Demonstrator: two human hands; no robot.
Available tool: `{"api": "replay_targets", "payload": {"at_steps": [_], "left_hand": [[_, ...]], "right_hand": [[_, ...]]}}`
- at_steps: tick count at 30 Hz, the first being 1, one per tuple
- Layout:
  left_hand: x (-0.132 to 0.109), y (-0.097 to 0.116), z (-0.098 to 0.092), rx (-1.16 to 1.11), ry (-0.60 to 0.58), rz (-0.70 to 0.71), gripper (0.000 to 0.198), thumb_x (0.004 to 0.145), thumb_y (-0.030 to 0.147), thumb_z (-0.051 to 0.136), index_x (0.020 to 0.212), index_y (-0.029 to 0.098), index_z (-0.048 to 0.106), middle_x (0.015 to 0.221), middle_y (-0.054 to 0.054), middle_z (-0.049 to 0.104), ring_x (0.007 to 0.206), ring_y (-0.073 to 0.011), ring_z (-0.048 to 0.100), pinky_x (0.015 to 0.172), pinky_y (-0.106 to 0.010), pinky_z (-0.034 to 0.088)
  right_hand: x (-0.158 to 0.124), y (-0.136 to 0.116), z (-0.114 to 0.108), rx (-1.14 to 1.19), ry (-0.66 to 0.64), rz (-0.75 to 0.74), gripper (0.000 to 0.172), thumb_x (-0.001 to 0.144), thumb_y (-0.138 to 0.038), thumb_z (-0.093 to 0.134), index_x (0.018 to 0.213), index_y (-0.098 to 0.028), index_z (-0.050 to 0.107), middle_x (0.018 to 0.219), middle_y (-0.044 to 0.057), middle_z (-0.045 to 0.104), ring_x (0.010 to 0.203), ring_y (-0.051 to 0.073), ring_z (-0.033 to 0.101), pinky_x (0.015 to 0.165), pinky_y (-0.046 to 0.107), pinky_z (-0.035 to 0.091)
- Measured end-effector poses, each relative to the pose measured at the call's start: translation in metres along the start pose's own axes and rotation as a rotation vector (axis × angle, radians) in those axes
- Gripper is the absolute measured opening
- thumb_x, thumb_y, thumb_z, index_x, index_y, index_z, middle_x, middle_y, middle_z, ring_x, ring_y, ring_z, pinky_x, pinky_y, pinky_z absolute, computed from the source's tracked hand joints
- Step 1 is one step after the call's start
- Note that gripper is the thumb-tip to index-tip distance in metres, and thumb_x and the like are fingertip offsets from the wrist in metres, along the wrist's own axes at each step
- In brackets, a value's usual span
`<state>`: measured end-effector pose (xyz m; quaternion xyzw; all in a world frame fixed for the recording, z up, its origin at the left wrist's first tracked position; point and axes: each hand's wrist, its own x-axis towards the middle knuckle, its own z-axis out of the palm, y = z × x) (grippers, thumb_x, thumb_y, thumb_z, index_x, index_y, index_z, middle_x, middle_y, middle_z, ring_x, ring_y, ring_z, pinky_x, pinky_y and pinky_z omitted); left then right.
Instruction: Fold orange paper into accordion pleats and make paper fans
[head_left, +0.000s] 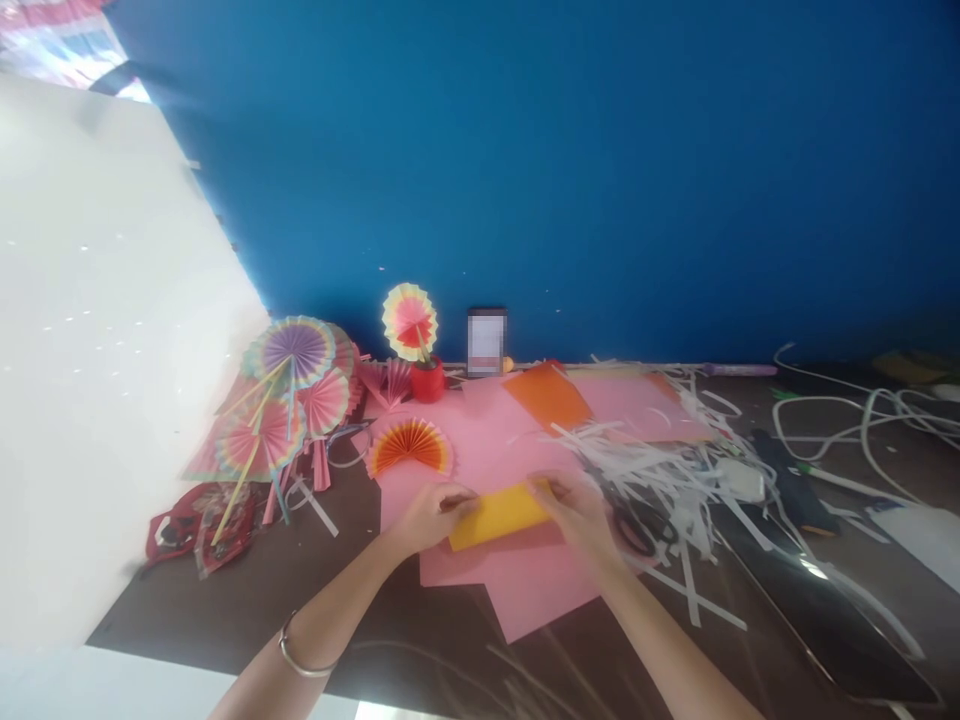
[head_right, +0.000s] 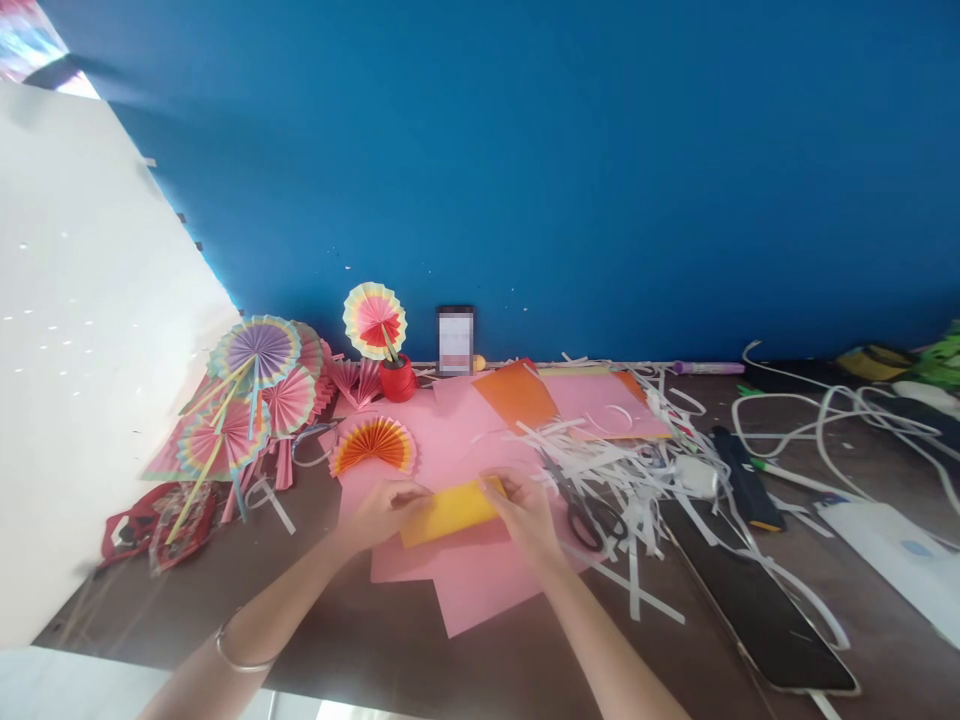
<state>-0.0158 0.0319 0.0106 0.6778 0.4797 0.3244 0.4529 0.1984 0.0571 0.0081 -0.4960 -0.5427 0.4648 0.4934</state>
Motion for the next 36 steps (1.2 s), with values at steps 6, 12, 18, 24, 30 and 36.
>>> {"api": "replay_targets", "payload": {"at_steps": [6, 12, 18, 24, 30, 36], "left_hand": [[-0.001, 0.0, -0.002, -0.021, -0.005, 0.0, 0.029, 0.081, 0.037, 0.052, 0.084, 0.016, 0.071, 0.088, -0.006, 0.071, 0.082, -0.0209, 0.064, 0.069, -0.028, 0.05], [-0.001, -0.003, -0.004, -0.076, -0.075, -0.145, 0.031, 0.074, 0.041, 0.061, 0.088, 0.015, 0.072, 0.092, -0.007, 0.072, 0.082, -0.0224, 0.065, 0.069, -0.028, 0.05], [0.0, 0.0, 0.003, -0.217, 0.032, -0.115, 0.034, 0.075, 0.043, 0.06, 0.089, 0.015, 0.073, 0.09, -0.007, 0.072, 0.079, -0.0231, 0.065, 0.066, -0.029, 0.05], [-0.001, 0.007, 0.009, -0.269, 0.206, -0.075, 0.032, 0.075, 0.041, 0.061, 0.089, 0.015, 0.073, 0.09, -0.007, 0.072, 0.086, -0.0241, 0.065, 0.072, -0.03, 0.051], [0.001, 0.014, 0.009, -0.322, 0.265, -0.143, 0.032, 0.071, 0.041, 0.065, 0.086, 0.015, 0.073, 0.087, -0.008, 0.072, 0.086, -0.0249, 0.065, 0.074, -0.031, 0.052], [0.001, 0.017, 0.01, -0.325, 0.231, -0.15, 0.034, 0.071, 0.043, 0.065, 0.086, 0.014, 0.073, 0.089, -0.009, 0.072, 0.085, -0.0249, 0.065, 0.074, -0.032, 0.051]], "right_hand": [[-0.001, 0.0, -0.001, 0.015, 0.007, -0.007, 0.032, 0.062, -0.048, 0.072, 0.074, -0.019, 0.067, 0.078, 0.005, 0.069, 0.078, 0.022, 0.064, 0.069, 0.031, 0.052], [-0.003, -0.004, -0.003, 0.057, -0.024, 0.051, 0.034, 0.062, -0.046, 0.073, 0.081, -0.018, 0.066, 0.08, 0.007, 0.068, 0.08, 0.024, 0.064, 0.071, 0.033, 0.053], [-0.007, 0.001, 0.003, 0.276, -0.063, 0.159, 0.056, 0.064, -0.044, 0.073, 0.115, -0.028, 0.054, 0.107, 0.006, 0.065, 0.098, 0.025, 0.061, 0.079, 0.036, 0.053], [-0.009, 0.003, 0.018, 0.283, -0.315, 0.26, 0.045, 0.059, -0.038, 0.078, 0.098, -0.023, 0.063, 0.095, 0.006, 0.069, 0.093, 0.026, 0.063, 0.086, 0.042, 0.05], [-0.009, 0.003, 0.017, 0.274, -0.172, 0.302, 0.031, 0.062, -0.039, 0.075, 0.079, -0.016, 0.066, 0.085, 0.009, 0.07, 0.083, 0.025, 0.066, 0.08, 0.038, 0.052], [-0.011, -0.006, 0.017, 0.231, -0.117, 0.211, 0.029, 0.065, -0.042, 0.072, 0.079, -0.017, 0.068, 0.082, 0.007, 0.071, 0.08, 0.023, 0.066, 0.077, 0.035, 0.053]]}}
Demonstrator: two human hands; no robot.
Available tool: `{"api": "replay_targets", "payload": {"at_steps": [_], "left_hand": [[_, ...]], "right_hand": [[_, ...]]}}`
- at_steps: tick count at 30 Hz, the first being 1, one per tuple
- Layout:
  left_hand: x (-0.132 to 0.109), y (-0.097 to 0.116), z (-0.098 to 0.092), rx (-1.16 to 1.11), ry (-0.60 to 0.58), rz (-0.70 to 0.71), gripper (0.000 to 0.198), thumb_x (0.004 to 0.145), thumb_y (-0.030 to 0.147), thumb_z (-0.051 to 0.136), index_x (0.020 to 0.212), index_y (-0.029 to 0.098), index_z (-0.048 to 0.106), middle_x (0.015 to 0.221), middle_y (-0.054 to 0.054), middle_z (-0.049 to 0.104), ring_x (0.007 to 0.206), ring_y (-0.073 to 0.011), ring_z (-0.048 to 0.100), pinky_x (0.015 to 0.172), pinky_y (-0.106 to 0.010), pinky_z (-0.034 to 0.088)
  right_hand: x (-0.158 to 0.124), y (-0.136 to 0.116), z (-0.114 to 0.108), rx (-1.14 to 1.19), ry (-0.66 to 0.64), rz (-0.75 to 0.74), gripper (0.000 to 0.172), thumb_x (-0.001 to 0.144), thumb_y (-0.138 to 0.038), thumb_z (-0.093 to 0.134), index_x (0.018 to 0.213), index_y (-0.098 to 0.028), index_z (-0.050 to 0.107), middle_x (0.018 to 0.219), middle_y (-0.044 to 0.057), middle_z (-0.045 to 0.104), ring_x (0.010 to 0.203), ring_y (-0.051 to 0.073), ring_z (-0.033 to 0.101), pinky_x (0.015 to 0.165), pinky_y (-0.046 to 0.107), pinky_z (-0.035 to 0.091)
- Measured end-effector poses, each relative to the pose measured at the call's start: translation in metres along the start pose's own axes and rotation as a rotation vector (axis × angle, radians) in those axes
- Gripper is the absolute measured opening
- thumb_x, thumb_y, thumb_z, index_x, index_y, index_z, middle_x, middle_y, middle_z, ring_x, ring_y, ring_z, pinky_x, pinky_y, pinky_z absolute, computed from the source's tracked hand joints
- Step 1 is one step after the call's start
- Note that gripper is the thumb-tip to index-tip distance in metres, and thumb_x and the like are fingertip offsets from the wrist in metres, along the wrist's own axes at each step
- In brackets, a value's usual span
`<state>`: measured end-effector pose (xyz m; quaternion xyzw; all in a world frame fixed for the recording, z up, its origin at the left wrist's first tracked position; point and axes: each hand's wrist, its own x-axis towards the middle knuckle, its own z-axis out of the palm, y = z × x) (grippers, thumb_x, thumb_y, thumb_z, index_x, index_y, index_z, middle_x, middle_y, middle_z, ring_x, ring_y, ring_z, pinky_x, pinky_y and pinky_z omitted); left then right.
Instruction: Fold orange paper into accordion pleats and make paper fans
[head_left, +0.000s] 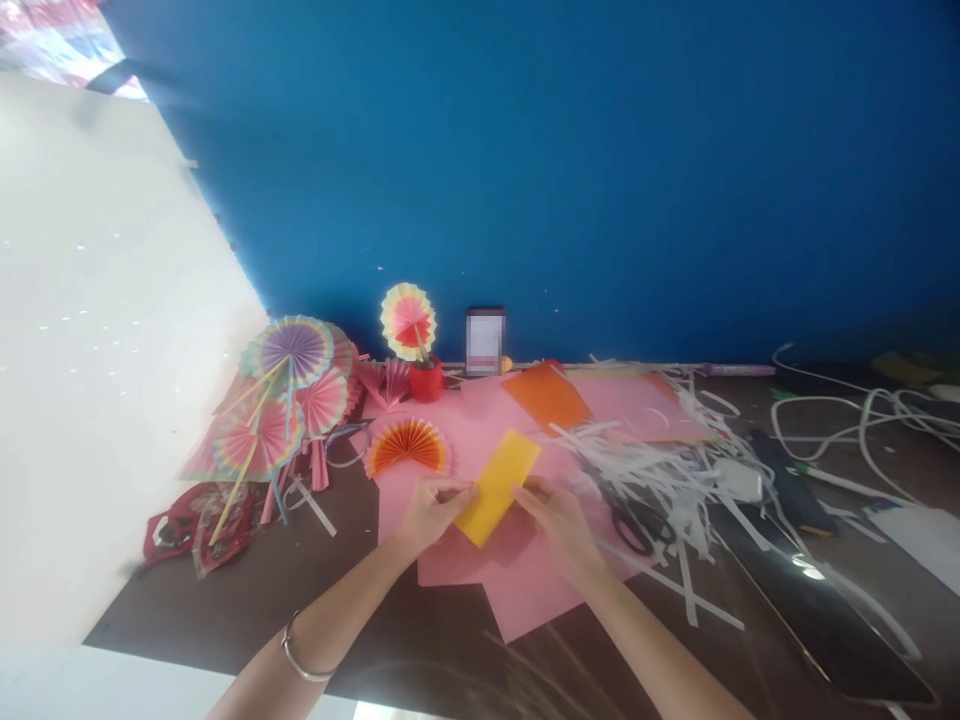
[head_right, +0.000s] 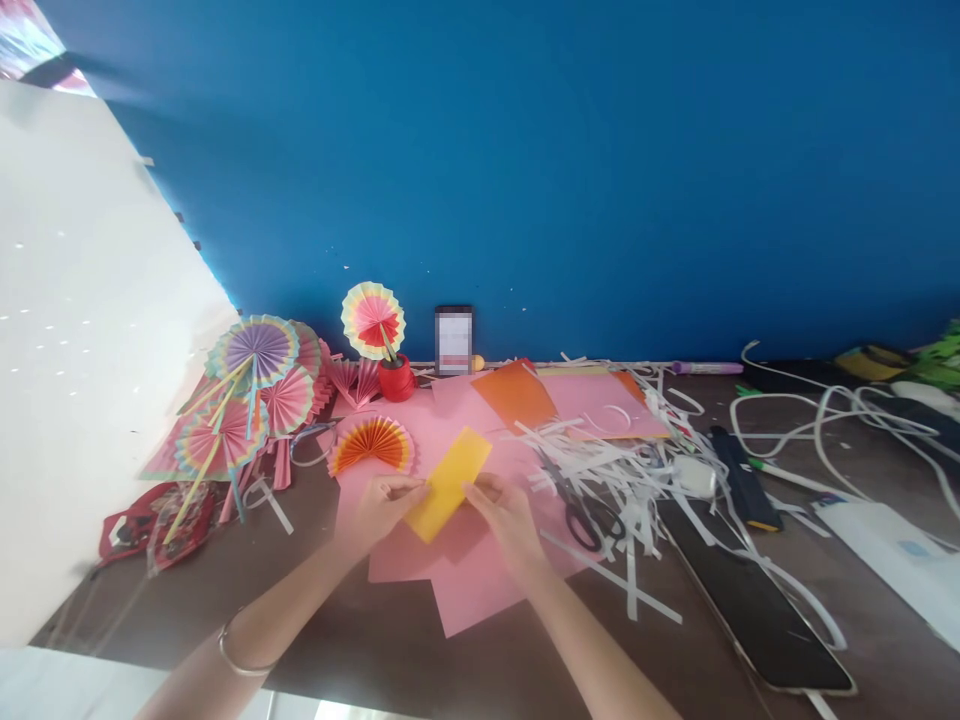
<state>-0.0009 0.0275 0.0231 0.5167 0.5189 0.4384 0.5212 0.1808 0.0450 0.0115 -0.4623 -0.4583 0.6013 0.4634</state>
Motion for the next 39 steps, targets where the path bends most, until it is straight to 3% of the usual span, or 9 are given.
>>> {"api": "replay_targets", "payload": {"at_steps": [8, 13, 19, 23, 28, 34, 39], "left_hand": [[0.003, -0.003, -0.002, -0.011, -0.044, -0.081, 0.031, 0.069, 0.042, 0.066, 0.086, 0.017, 0.074, 0.089, -0.007, 0.072, 0.083, -0.0231, 0.065, 0.073, -0.03, 0.051], [0.004, -0.004, -0.004, 0.004, -0.082, -0.064, 0.032, 0.069, 0.043, 0.066, 0.085, 0.016, 0.074, 0.088, -0.008, 0.072, 0.079, -0.0222, 0.066, 0.068, -0.028, 0.051], [0.004, -0.007, -0.007, 0.023, -0.09, -0.052, 0.031, 0.068, 0.042, 0.067, 0.084, 0.017, 0.073, 0.091, -0.007, 0.072, 0.08, -0.0225, 0.066, 0.067, -0.027, 0.051], [0.004, -0.008, -0.006, 0.018, -0.082, -0.071, 0.034, 0.067, 0.042, 0.068, 0.084, 0.014, 0.073, 0.09, -0.009, 0.072, 0.08, -0.0237, 0.066, 0.067, -0.029, 0.052], [0.004, -0.008, -0.005, 0.03, -0.064, -0.056, 0.032, 0.066, 0.043, 0.069, 0.081, 0.015, 0.074, 0.088, -0.009, 0.072, 0.082, -0.0243, 0.066, 0.071, -0.031, 0.052], [0.005, -0.008, -0.005, 0.067, -0.046, -0.036, 0.028, 0.067, 0.042, 0.067, 0.077, 0.016, 0.073, 0.084, -0.009, 0.072, 0.08, -0.0238, 0.065, 0.07, -0.031, 0.051], [0.005, -0.008, -0.004, 0.099, -0.103, -0.042, 0.032, 0.068, 0.039, 0.067, 0.089, 0.015, 0.072, 0.085, -0.009, 0.072, 0.078, -0.0222, 0.065, 0.066, -0.029, 0.051]], "right_hand": [[0.0, -0.001, 0.002, 0.085, 0.05, -0.025, 0.028, 0.066, -0.042, 0.071, 0.078, -0.017, 0.068, 0.078, 0.005, 0.07, 0.075, 0.022, 0.066, 0.073, 0.034, 0.054], [0.001, -0.002, -0.001, 0.115, 0.163, -0.029, 0.029, 0.063, -0.043, 0.073, 0.076, -0.017, 0.066, 0.075, 0.003, 0.069, 0.07, 0.022, 0.066, 0.065, 0.033, 0.055], [0.001, -0.003, -0.005, 0.109, 0.145, -0.075, 0.029, 0.066, -0.046, 0.071, 0.069, -0.018, 0.065, 0.073, 0.004, 0.069, 0.072, 0.025, 0.066, 0.064, 0.035, 0.055], [0.002, -0.002, -0.007, 0.117, 0.127, -0.088, 0.029, 0.069, -0.047, 0.068, 0.079, -0.019, 0.068, 0.077, 0.004, 0.07, 0.076, 0.027, 0.066, 0.066, 0.037, 0.056], [0.001, -0.005, -0.009, 0.016, 0.195, -0.102, 0.033, 0.071, -0.05, 0.064, 0.084, -0.02, 0.07, 0.077, 0.005, 0.07, 0.081, 0.029, 0.066, 0.065, 0.04, 0.056], [0.002, -0.007, -0.008, 0.06, 0.155, -0.098, 0.035, 0.071, -0.051, 0.064, 0.087, -0.021, 0.07, 0.077, 0.004, 0.07, 0.083, 0.028, 0.066, 0.066, 0.039, 0.056], [0.001, -0.008, -0.009, 0.051, 0.203, -0.11, 0.032, 0.069, -0.049, 0.066, 0.084, -0.021, 0.07, 0.081, 0.003, 0.07, 0.081, 0.027, 0.065, 0.067, 0.038, 0.055]]}}
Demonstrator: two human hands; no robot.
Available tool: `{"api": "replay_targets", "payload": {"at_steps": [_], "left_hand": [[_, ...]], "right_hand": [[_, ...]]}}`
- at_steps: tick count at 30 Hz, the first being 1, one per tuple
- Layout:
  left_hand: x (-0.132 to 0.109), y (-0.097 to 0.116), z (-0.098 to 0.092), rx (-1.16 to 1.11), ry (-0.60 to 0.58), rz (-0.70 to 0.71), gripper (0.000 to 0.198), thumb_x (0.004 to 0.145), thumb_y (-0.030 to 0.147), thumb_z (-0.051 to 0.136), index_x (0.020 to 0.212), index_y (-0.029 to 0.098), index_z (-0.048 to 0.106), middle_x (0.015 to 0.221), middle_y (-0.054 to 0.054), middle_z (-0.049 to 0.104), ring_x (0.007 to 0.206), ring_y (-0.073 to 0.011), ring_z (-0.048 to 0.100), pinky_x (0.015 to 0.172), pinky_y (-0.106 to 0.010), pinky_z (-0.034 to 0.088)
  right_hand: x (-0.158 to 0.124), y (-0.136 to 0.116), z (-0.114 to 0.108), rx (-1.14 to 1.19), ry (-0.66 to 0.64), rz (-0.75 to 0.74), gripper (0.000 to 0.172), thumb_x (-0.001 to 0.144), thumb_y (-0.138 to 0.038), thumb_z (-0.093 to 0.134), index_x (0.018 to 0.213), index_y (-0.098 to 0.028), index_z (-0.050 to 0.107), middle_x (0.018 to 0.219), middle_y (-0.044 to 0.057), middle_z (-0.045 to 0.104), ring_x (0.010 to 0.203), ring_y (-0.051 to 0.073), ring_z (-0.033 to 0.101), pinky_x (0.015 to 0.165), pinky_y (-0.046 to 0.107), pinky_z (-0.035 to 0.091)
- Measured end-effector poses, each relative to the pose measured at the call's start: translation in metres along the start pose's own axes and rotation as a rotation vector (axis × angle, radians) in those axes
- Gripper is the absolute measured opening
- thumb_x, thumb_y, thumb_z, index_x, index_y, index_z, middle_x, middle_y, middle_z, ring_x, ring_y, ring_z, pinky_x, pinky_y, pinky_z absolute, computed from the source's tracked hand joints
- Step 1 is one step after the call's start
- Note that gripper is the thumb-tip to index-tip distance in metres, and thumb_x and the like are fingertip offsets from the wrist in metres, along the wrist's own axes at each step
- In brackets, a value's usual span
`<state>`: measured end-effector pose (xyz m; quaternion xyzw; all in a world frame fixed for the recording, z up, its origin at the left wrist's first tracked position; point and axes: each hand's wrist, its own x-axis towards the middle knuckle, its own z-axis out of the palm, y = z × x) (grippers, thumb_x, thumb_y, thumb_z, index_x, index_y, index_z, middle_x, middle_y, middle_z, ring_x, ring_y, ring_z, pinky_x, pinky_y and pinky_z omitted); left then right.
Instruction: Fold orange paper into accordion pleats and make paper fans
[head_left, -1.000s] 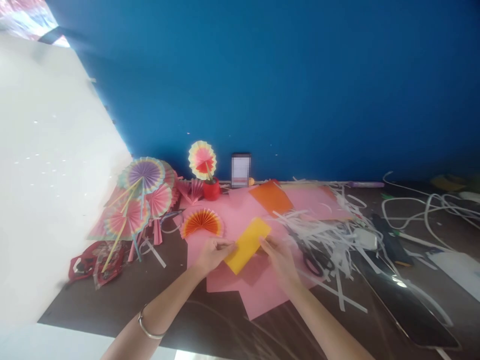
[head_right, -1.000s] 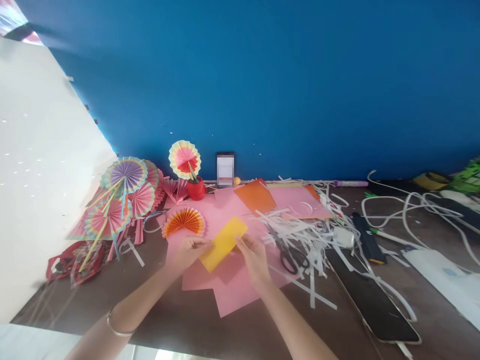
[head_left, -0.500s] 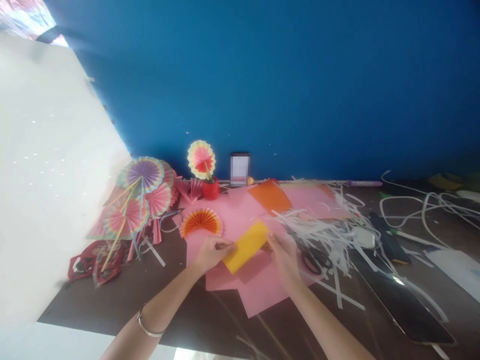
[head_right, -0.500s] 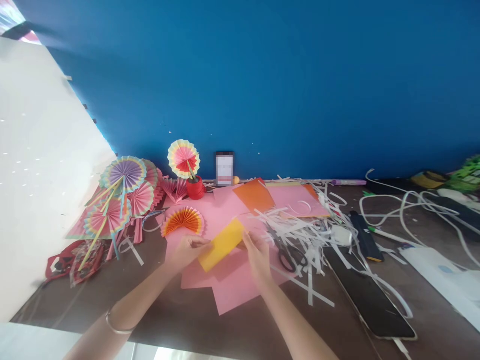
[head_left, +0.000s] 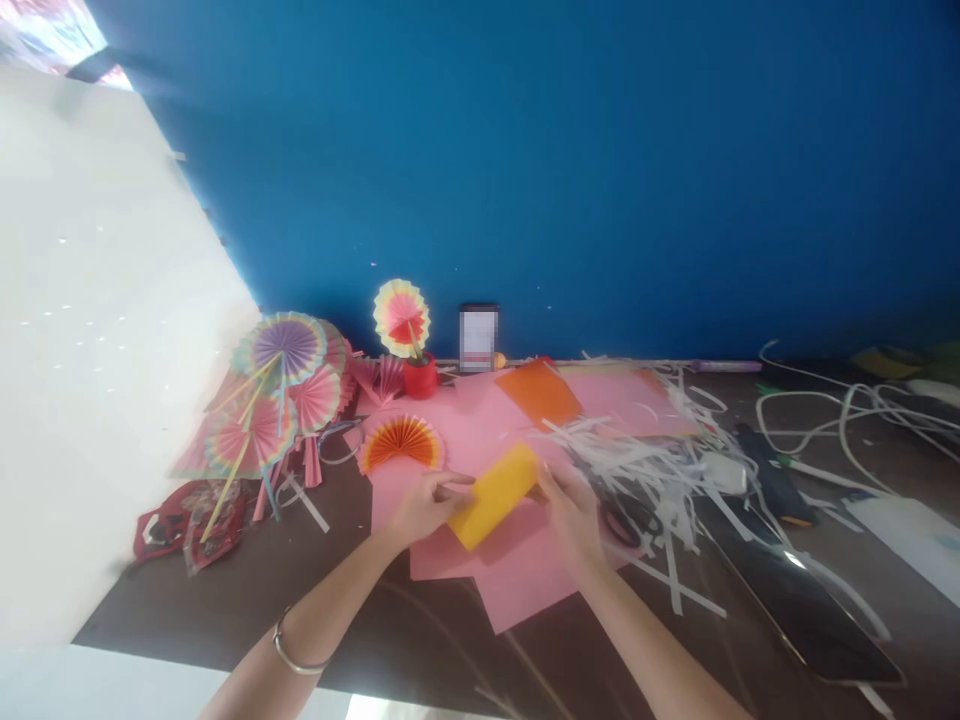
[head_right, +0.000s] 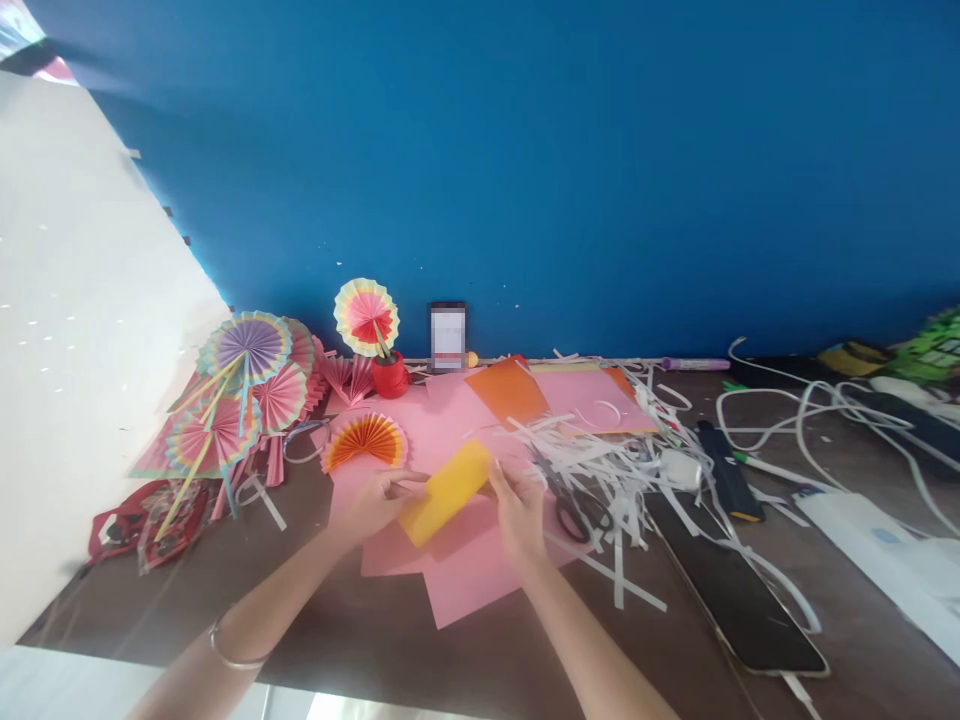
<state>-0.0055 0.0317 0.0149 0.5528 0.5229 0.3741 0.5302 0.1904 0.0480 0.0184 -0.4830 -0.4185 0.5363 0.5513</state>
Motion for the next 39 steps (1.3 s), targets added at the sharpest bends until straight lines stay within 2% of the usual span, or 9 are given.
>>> {"api": "replay_targets", "payload": {"at_steps": [6, 9, 14, 19, 21, 25, 30, 34, 39], "left_hand": [[-0.001, -0.001, -0.001, -0.025, 0.03, 0.081, 0.03, 0.073, 0.043, 0.061, 0.078, 0.016, 0.073, 0.081, -0.006, 0.071, 0.076, -0.0216, 0.062, 0.066, -0.029, 0.048], [-0.001, 0.0, -0.001, -0.029, 0.034, 0.117, 0.029, 0.074, 0.044, 0.059, 0.072, 0.018, 0.073, 0.074, -0.003, 0.07, 0.071, -0.0204, 0.061, 0.064, -0.028, 0.047], [-0.002, 0.002, 0.0, 0.008, 0.0, 0.124, 0.032, 0.072, 0.045, 0.061, 0.063, 0.016, 0.071, 0.067, -0.004, 0.067, 0.064, -0.0185, 0.057, 0.057, -0.027, 0.044], [-0.003, 0.006, 0.004, -0.017, 0.085, 0.126, 0.033, 0.07, 0.047, 0.062, 0.067, 0.016, 0.071, 0.068, -0.005, 0.067, 0.066, -0.0184, 0.057, 0.059, -0.027, 0.045], [-0.003, 0.006, 0.005, -0.021, 0.105, 0.129, 0.033, 0.07, 0.047, 0.062, 0.066, 0.016, 0.071, 0.068, -0.005, 0.067, 0.066, -0.0183, 0.057, 0.06, -0.027, 0.046], [-0.003, 0.006, 0.005, -0.009, 0.058, 0.13, 0.035, 0.072, 0.049, 0.059, 0.065, 0.016, 0.071, 0.066, -0.004, 0.066, 0.064, -0.0181, 0.056, 0.059, -0.027, 0.045], [-0.004, 0.008, 0.006, -0.031, 0.095, 0.125, 0.038, 0.072, 0.051, 0.058, 0.07, 0.016, 0.072, 0.071, -0.005, 0.067, 0.07, -0.0202, 0.057, 0.062, -0.028, 0.046], [-0.004, 0.009, 0.006, -0.036, 0.053, 0.105, 0.038, 0.071, 0.052, 0.059, 0.063, 0.016, 0.069, 0.064, -0.003, 0.062, 0.063, -0.0168, 0.052, 0.057, -0.026, 0.041], [-0.002, 0.003, 0.005, -0.017, 0.041, 0.109, 0.04, 0.072, 0.051, 0.058, 0.057, 0.014, 0.062, 0.057, -0.001, 0.055, 0.058, -0.0135, 0.046, 0.052, -0.024, 0.036]], "right_hand": [[-0.002, 0.0, 0.004, 0.028, -0.157, 0.056, 0.041, 0.069, -0.052, 0.066, 0.094, -0.02, 0.067, 0.081, 0.008, 0.071, 0.083, 0.028, 0.066, 0.069, 0.038, 0.055], [-0.004, 0.001, 0.009, -0.065, -0.226, 0.076, 0.035, 0.063, -0.049, 0.072, 0.081, -0.019, 0.069, 0.079, 0.007, 0.071, 0.078, 0.026, 0.066, 0.073, 0.038, 0.054], [-0.007, 0.0, 0.011, -0.192, -0.098, 0.042, 0.036, 0.059, -0.052, 0.072, 0.066, -0.017, 0.067, 0.066, 0.006, 0.069, 0.066, 0.026, 0.066, 0.064, 0.038, 0.056], [-0.008, -0.002, 0.013, -0.17, -0.211, 0.02, 0.038, 0.061, -0.053, 0.07, 0.07, -0.017, 0.068, 0.075, 0.008, 0.071, 0.071, 0.026, 0.067, 0.069, 0.038, 0.056], [-0.007, -0.001, 0.014, -0.193, -0.195, 0.026, 0.036, 0.059, -0.052, 0.072, 0.066, -0.017, 0.067, 0.072, 0.008, 0.071, 0.07, 0.025, 0.066, 0.068, 0.037, 0.056], [-0.008, 0.003, 0.016, -0.229, -0.116, -0.006, 0.035, 0.06, -0.051, 0.071, 0.071, -0.018, 0.068, 0.073, 0.007, 0.07, 0.071, 0.024, 0.066, 0.066, 0.035, 0.055], [-0.007, 0.007, 0.015, -0.226, -0.217, -0.019, 0.037, 0.064, -0.053, 0.068, 0.07, -0.017, 0.065, 0.071, 0.007, 0.068, 0.07, 0.023, 0.064, 0.064, 0.032, 0.052], [-0.007, 0.01, 0.016, -0.295, -0.156, -0.086, 0.038, 0.065, -0.056, 0.065, 0.062, -0.019, 0.058, 0.061, 0.002, 0.061, 0.061, 0.018, 0.058, 0.056, 0.027, 0.048], [-0.009, 0.012, 0.016, -0.266, -0.23, -0.088, 0.035, 0.071, -0.053, 0.062, 0.071, -0.018, 0.059, 0.07, 0.003, 0.063, 0.067, 0.018, 0.06, 0.06, 0.027, 0.048]]}}
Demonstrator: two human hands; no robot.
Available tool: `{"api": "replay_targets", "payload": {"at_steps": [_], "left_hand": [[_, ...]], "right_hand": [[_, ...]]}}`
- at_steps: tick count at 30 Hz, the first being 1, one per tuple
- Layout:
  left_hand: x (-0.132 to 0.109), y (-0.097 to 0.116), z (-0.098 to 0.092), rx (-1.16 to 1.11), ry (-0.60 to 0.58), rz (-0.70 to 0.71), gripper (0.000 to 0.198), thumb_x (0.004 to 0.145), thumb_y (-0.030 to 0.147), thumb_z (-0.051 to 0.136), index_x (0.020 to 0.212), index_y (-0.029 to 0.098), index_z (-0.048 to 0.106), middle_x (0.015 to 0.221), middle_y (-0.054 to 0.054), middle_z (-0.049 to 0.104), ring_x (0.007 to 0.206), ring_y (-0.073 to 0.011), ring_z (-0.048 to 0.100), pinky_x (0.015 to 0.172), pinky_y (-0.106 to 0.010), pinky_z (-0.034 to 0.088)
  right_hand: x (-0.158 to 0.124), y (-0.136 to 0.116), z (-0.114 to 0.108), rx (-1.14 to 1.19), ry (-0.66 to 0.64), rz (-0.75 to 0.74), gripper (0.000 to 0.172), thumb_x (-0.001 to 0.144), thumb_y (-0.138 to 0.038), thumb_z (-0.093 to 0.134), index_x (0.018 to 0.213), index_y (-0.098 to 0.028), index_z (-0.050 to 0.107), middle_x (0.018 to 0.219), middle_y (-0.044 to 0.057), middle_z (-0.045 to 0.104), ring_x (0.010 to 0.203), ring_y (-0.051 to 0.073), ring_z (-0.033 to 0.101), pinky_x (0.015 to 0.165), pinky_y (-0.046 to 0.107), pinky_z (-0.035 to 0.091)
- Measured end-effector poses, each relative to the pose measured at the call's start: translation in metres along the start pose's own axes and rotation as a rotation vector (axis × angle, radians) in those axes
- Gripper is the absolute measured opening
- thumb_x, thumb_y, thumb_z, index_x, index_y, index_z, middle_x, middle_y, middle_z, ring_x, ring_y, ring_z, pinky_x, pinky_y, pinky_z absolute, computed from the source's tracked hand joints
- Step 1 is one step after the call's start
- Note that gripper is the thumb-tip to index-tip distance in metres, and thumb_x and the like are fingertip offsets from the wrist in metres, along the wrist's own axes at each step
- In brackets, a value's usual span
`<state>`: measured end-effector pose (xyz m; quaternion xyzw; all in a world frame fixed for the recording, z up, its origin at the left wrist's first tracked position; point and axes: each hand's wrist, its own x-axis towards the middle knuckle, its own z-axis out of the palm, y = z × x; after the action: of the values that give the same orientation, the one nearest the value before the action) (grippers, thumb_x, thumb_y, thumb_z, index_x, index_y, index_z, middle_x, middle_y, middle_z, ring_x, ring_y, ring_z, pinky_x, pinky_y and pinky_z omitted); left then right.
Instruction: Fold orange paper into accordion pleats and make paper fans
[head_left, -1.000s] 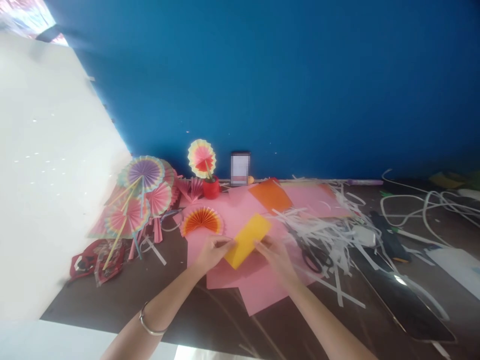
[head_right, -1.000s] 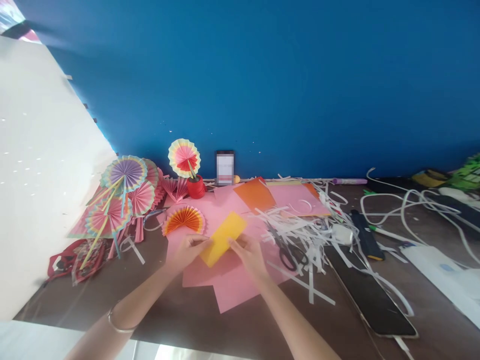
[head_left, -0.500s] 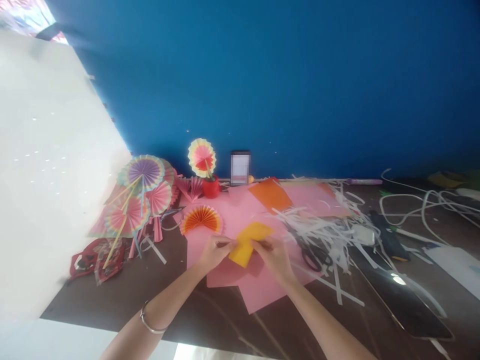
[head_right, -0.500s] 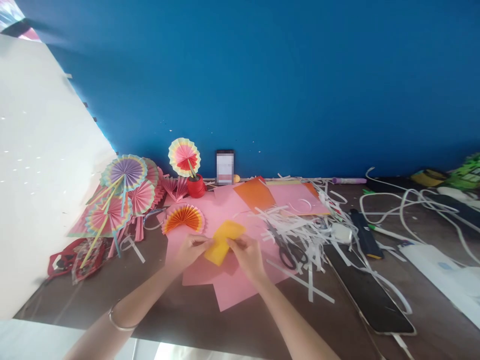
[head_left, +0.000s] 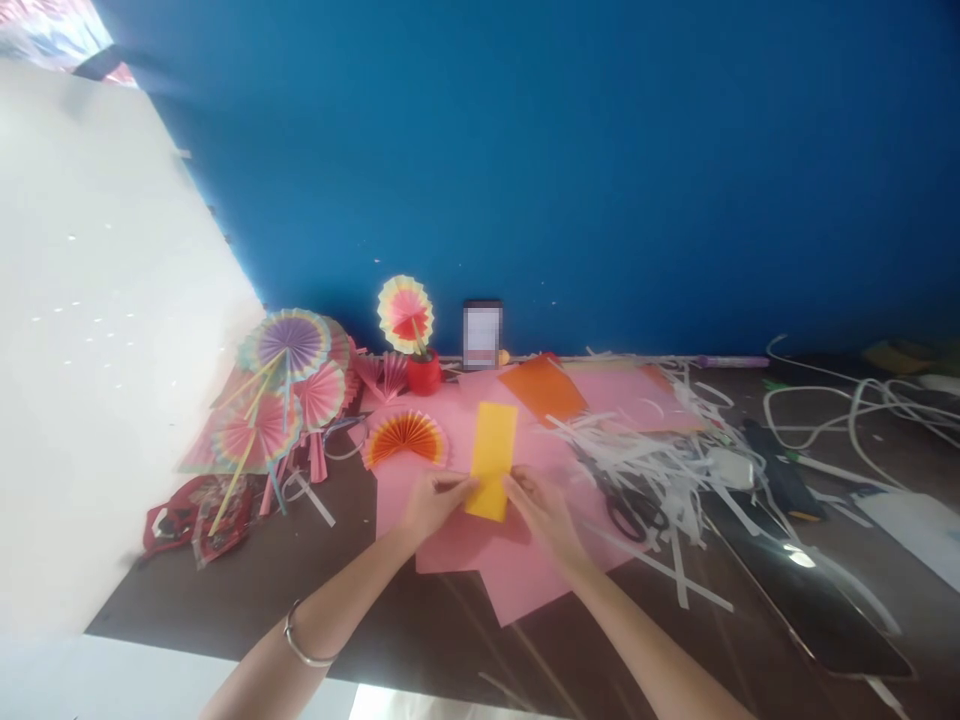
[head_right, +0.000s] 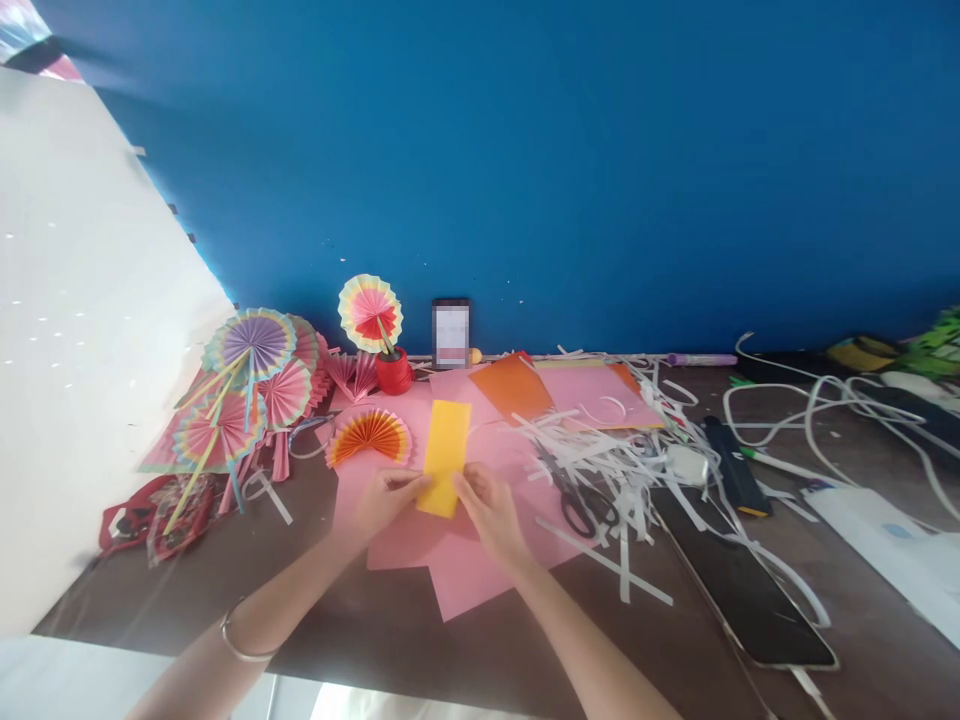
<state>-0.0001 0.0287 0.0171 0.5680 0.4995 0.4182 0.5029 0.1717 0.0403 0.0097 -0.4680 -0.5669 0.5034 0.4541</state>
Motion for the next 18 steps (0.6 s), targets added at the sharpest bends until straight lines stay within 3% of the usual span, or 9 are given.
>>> {"api": "replay_targets", "payload": {"at_steps": [7, 11, 18], "left_hand": [[0.0017, -0.0056, -0.0012, 0.012, 0.035, 0.014, 0.036, 0.071, 0.048, 0.06, 0.063, 0.014, 0.067, 0.063, -0.003, 0.062, 0.062, -0.0157, 0.054, 0.056, -0.025, 0.041], [0.0019, -0.0076, -0.0005, -0.001, 0.139, -0.004, 0.031, 0.067, 0.045, 0.065, 0.067, 0.014, 0.069, 0.07, -0.005, 0.067, 0.066, -0.0181, 0.059, 0.06, -0.027, 0.045], [0.002, -0.0067, 0.0001, 0.004, 0.188, 0.011, 0.028, 0.07, 0.04, 0.062, 0.061, 0.014, 0.064, 0.061, -0.002, 0.063, 0.061, -0.0151, 0.056, 0.058, -0.025, 0.044]], "right_hand": [[0.0021, 0.0017, -0.0005, -0.047, 0.035, 0.058, 0.035, 0.068, -0.052, 0.064, 0.066, -0.017, 0.062, 0.064, 0.004, 0.064, 0.059, 0.017, 0.059, 0.055, 0.027, 0.047], [0.0015, 0.0014, 0.0004, -0.008, 0.024, 0.047, 0.034, 0.064, -0.051, 0.068, 0.069, -0.017, 0.064, 0.067, 0.005, 0.067, 0.064, 0.019, 0.063, 0.058, 0.027, 0.049], [-0.0003, -0.0011, 0.0028, 0.026, -0.005, 0.199, 0.037, 0.062, -0.051, 0.069, 0.069, -0.015, 0.067, 0.068, 0.007, 0.069, 0.058, 0.019, 0.063, 0.056, 0.029, 0.052]]}}
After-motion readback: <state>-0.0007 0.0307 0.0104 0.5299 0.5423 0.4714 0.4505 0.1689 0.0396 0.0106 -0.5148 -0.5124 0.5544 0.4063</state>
